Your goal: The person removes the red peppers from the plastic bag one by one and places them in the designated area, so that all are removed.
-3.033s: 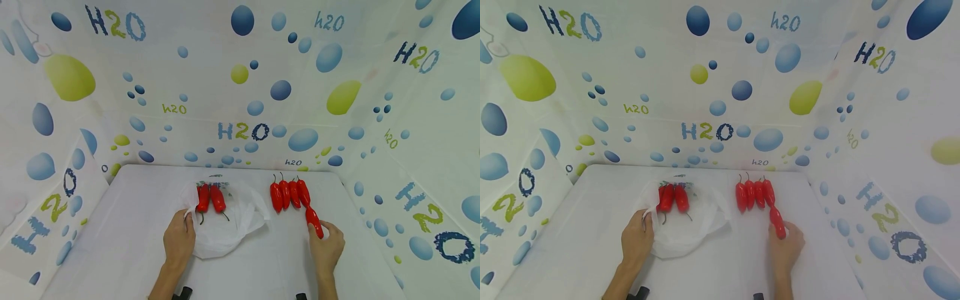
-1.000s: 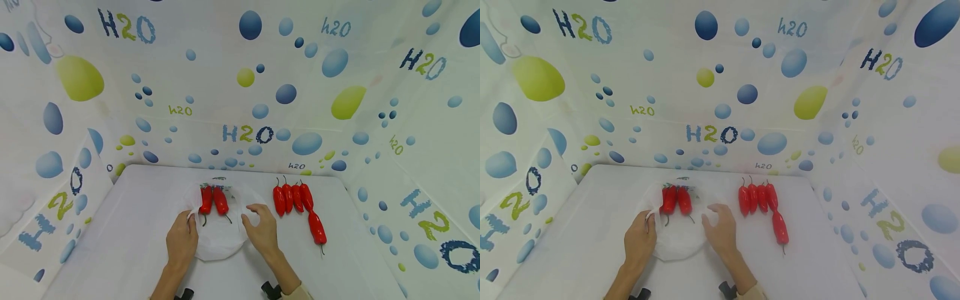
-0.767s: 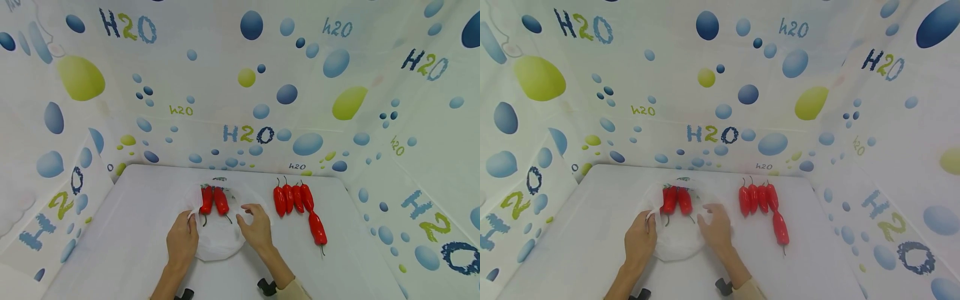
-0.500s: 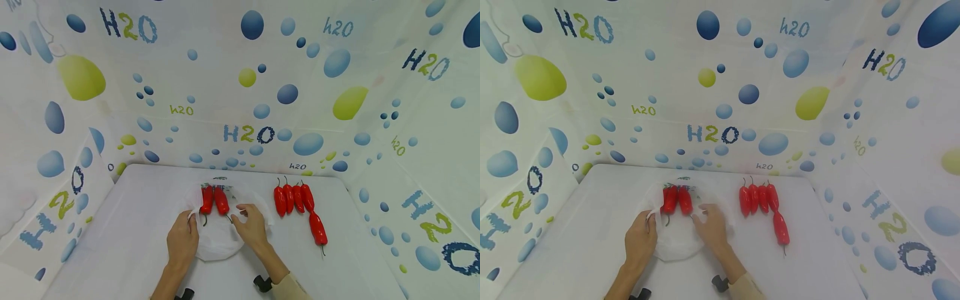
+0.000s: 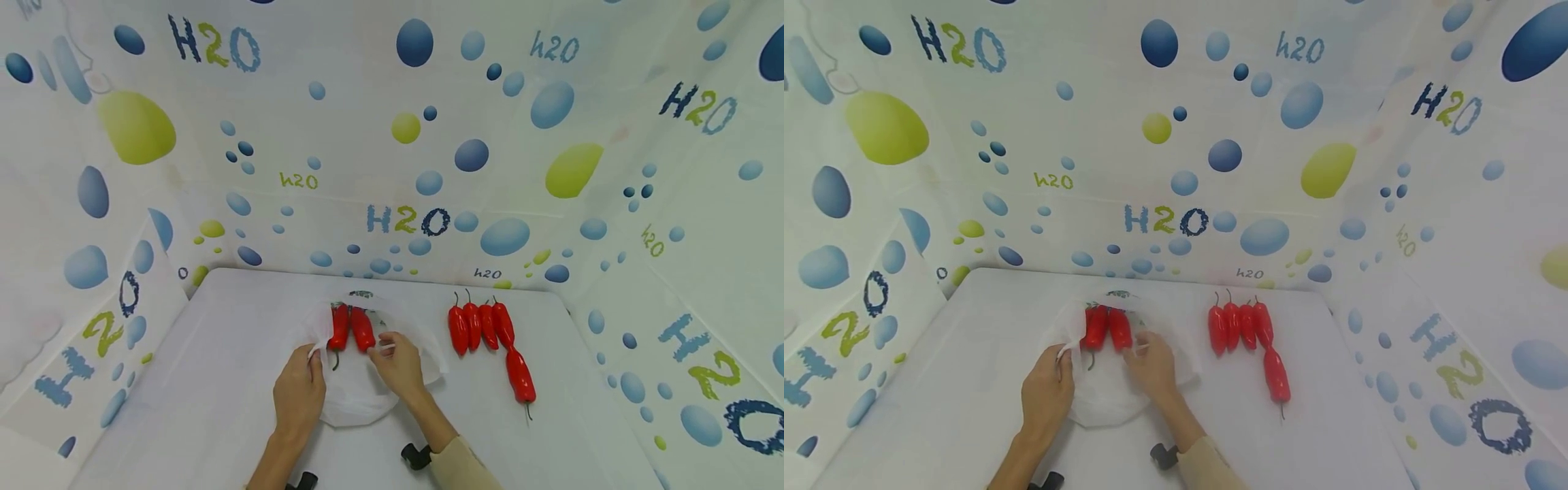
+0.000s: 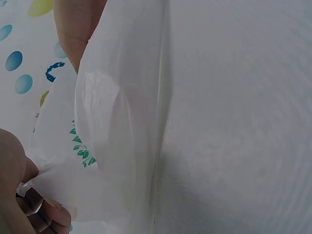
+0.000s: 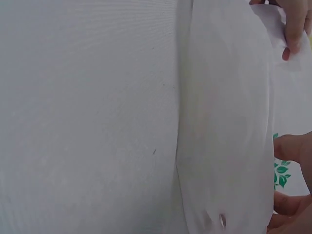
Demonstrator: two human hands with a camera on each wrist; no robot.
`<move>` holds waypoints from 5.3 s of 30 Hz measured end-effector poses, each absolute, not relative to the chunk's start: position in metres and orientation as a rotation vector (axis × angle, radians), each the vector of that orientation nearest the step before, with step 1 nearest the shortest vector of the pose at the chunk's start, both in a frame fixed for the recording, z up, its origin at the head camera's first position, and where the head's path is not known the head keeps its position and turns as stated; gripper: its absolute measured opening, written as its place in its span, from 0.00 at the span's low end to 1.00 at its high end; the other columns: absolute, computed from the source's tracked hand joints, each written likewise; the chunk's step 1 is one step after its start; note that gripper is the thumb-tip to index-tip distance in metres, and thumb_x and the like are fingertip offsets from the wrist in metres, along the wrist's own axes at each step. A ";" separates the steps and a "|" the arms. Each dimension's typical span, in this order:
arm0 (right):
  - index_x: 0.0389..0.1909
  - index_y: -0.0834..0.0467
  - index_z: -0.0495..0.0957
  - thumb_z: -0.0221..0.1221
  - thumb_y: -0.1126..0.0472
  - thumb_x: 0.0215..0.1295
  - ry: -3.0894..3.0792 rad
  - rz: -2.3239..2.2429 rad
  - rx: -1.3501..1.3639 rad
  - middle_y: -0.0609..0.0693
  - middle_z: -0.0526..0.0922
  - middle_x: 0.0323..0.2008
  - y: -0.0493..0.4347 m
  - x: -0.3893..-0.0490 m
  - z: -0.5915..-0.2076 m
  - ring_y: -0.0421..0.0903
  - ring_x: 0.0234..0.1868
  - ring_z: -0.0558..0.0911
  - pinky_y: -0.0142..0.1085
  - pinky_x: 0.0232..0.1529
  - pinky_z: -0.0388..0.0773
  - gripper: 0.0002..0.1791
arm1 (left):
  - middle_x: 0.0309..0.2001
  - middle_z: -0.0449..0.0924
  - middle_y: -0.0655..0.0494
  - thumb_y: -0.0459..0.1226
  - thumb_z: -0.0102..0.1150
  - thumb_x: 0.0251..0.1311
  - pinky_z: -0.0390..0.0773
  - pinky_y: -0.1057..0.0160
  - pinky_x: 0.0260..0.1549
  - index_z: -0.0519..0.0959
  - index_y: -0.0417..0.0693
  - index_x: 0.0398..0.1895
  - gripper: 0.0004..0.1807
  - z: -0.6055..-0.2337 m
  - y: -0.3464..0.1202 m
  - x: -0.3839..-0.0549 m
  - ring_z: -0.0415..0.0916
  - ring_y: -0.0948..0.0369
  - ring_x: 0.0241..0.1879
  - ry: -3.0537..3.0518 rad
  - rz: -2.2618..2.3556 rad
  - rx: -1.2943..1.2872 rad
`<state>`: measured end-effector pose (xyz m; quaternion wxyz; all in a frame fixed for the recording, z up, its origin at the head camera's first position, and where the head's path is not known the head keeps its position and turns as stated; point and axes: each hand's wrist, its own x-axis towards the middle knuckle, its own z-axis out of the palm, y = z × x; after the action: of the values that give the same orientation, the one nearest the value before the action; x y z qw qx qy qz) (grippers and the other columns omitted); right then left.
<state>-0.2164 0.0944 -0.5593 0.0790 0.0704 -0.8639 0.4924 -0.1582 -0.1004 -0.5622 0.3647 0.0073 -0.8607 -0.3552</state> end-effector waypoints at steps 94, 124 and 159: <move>0.41 0.60 0.89 0.70 0.50 0.64 -2.585 1.587 -0.125 0.47 0.86 0.28 0.092 -0.203 -0.527 0.42 0.25 0.82 0.36 0.26 0.79 0.16 | 0.37 0.85 0.39 0.29 0.61 0.70 0.82 0.45 0.28 0.80 0.32 0.50 0.10 -0.561 -0.097 -0.156 0.83 0.46 0.31 -2.221 -0.875 -0.007; 0.44 0.61 0.89 0.71 0.48 0.65 -2.482 1.704 -0.085 0.50 0.88 0.29 0.122 -0.179 -0.510 0.44 0.24 0.83 0.35 0.25 0.78 0.20 | 0.39 0.85 0.38 0.29 0.62 0.69 0.82 0.43 0.29 0.80 0.33 0.49 0.09 -0.564 -0.097 -0.159 0.84 0.44 0.33 -2.206 -0.877 -0.014; 0.48 0.56 0.89 0.72 0.47 0.64 -2.379 1.716 -0.243 0.49 0.87 0.31 0.161 -0.142 -0.522 0.45 0.27 0.77 0.31 0.25 0.74 0.19 | 0.39 0.86 0.37 0.28 0.62 0.68 0.83 0.42 0.30 0.80 0.32 0.50 0.11 -0.565 -0.096 -0.159 0.84 0.44 0.32 -2.210 -0.874 -0.009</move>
<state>-0.1421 0.1611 -0.5217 0.0991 -0.0821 -0.8043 0.5800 -0.1593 -0.0963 -0.5653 0.3731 -0.0036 -0.8627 -0.3413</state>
